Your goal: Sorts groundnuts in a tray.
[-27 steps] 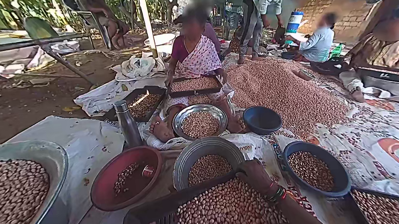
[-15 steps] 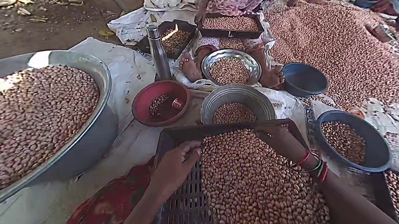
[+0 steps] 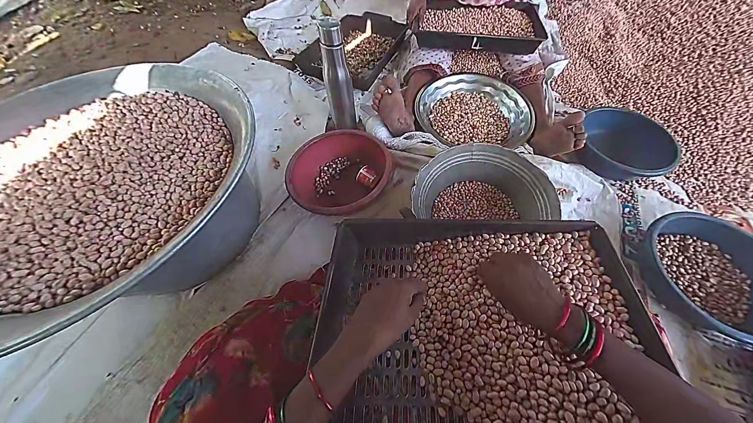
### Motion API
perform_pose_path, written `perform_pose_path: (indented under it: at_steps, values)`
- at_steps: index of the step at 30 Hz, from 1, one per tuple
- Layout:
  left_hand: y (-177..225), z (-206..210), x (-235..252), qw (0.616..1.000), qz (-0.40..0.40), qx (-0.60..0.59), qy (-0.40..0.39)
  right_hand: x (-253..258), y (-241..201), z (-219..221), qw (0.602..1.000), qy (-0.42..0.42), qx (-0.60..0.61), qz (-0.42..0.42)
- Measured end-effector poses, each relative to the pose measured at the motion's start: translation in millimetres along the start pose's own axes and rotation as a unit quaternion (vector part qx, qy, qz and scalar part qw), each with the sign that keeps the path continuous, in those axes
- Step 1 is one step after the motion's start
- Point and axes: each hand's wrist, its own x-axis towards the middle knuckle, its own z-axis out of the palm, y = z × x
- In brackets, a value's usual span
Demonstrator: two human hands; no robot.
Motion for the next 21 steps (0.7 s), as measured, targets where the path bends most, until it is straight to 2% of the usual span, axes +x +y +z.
perform_pose_path:
  at_steps: [2,5,7,11,13,16,19,21]
  values:
    - [0.6,8.2,-1.5,1.0,0.01,0.013,-0.024,-5.2,2.9,0.1,0.998,0.043,0.046,-0.027]
    - [2.9,14.7,-0.2,0.997,0.032,0.029,-0.062,-10.1,-16.0,-16.5,0.992,-0.029,0.118,-0.04]
    - [2.4,22.3,-0.3,0.995,0.052,0.04,-0.079,-14.0,-29.0,-14.8,0.989,-0.06,0.116,-0.063]
    - [12.0,34.0,-4.2,0.986,0.045,0.089,-0.137,-16.4,-36.6,-22.8,0.98,-0.145,0.128,-0.041]
    - [14.3,40.1,-5.4,0.983,0.047,0.112,-0.136,-17.3,-35.3,-28.4,0.973,-0.184,0.133,-0.028]
    - [17.3,46.4,-5.8,0.981,0.036,0.132,-0.138,-13.9,-44.6,-43.0,0.937,-0.328,0.121,0.016]
    - [13.7,43.3,0.0,0.983,0.047,0.112,-0.14,-14.9,-49.5,-42.6,0.929,-0.354,0.104,0.024]
    - [8.4,31.6,3.8,0.99,0.038,0.079,-0.108,-15.5,-45.3,-41.1,0.929,-0.353,0.115,0.012]
